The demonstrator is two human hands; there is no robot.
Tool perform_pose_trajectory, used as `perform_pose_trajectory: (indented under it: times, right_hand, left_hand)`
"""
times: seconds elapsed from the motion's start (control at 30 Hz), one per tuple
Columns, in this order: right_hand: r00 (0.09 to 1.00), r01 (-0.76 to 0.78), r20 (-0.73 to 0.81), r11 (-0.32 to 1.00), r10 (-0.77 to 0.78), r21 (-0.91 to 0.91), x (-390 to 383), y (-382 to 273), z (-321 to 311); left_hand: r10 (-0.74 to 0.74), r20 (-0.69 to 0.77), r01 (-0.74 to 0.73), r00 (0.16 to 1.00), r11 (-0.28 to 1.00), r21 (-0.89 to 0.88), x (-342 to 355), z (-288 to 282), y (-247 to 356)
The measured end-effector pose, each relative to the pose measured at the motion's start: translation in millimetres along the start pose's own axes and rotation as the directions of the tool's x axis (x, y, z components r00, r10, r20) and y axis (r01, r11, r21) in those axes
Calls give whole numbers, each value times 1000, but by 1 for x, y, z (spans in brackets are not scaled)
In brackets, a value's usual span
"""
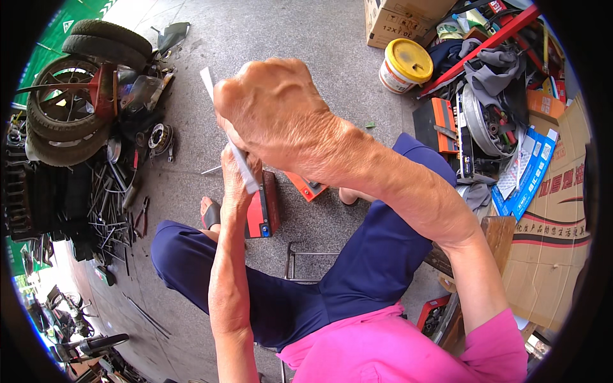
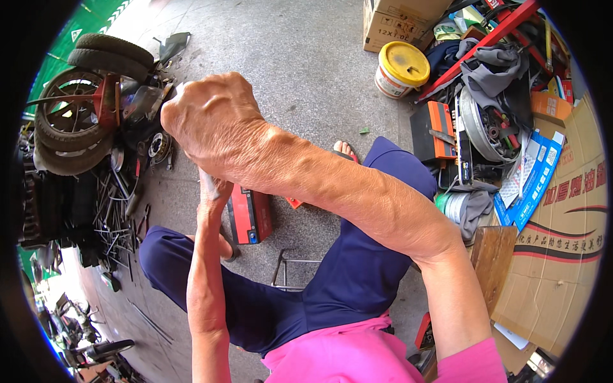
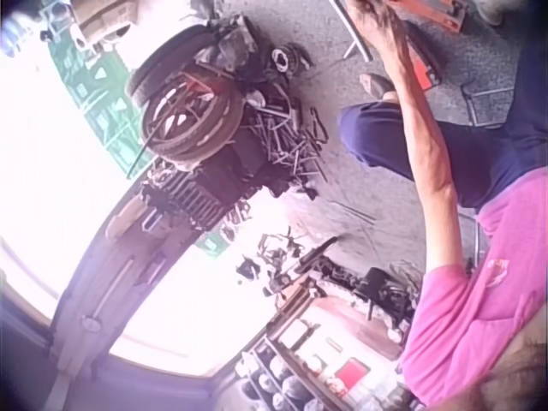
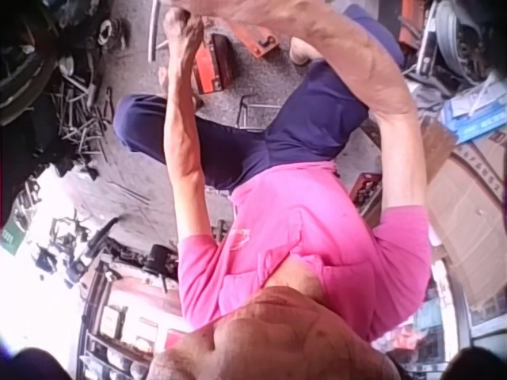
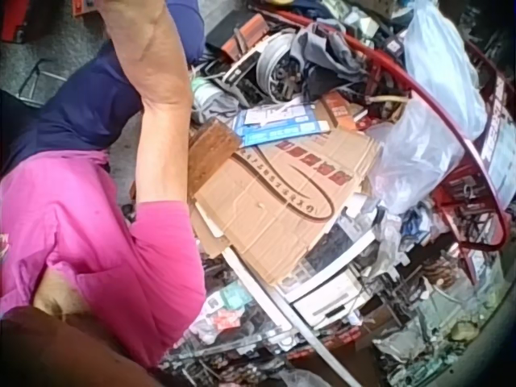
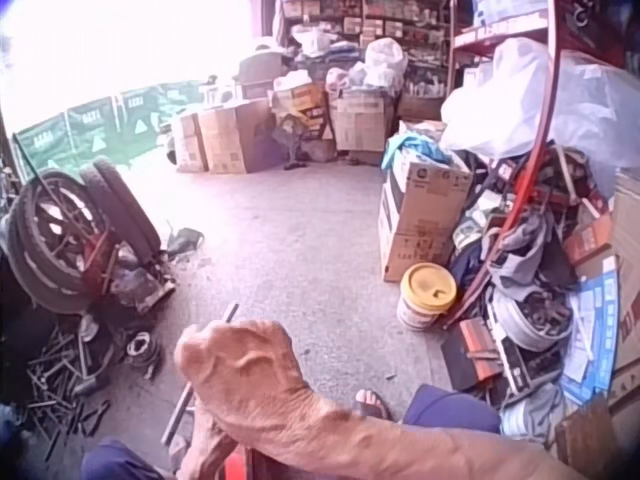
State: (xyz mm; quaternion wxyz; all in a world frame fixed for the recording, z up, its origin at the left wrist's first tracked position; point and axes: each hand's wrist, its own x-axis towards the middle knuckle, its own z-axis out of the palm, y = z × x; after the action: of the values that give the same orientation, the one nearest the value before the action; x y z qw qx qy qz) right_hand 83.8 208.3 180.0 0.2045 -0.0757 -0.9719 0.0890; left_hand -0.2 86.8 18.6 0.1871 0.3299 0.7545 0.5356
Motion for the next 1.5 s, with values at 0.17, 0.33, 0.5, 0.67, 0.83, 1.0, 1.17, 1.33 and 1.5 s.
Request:
perform_pose_trajectory:
  times: [0.17, 0.33, 0.5, 0.67, 0.83, 1.0, 1.17, 1.33, 1.5]
  right_hand:
    - [986, 93, -141, 996, -93, -12, -6, 10, 8]
    - [911, 365, -235, 927, -338, 82, -9, 19, 29]
    - [971, 140, 166, 975, -169, 174, -7, 4, 9]
    - [947, 312, -105, 946, -303, 82, -11, 12, 26]
    - [931, 366, -67, 920, -360, 140, -6, 16, 31]
    - [946, 322, -54, 946, -320, 39, -4, 14, 28]
    - [981, 142, -120, 986, -152, -88, -3, 6, 14]
    - [914, 243, -326, 969, -240, -32, -8, 12, 9]
    - [959, 282, -56, 957, -278, 76, -13, 16, 18]
  left_hand:
    - [204, 21, -205, 979, 968, 146, 0, 1, 11]
    - [285, 33, -286, 958, 940, 187, 1, 2, 3]
    - [257, 59, -263, 965, 921, 286, -4, -8, 0]
    - [184, 93, -199, 979, 958, 205, 3, -5, -2]
    - [122, 44, -126, 992, 986, 108, 0, -4, -11]
    - [224, 71, -233, 972, 956, 176, 0, -2, -6]
    - [306, 20, -303, 952, 930, 209, -6, 9, 8]
    - [274, 18, -270, 961, 929, 252, 0, 6, -1]
    - [233, 32, -235, 972, 955, 179, -3, 3, 7]
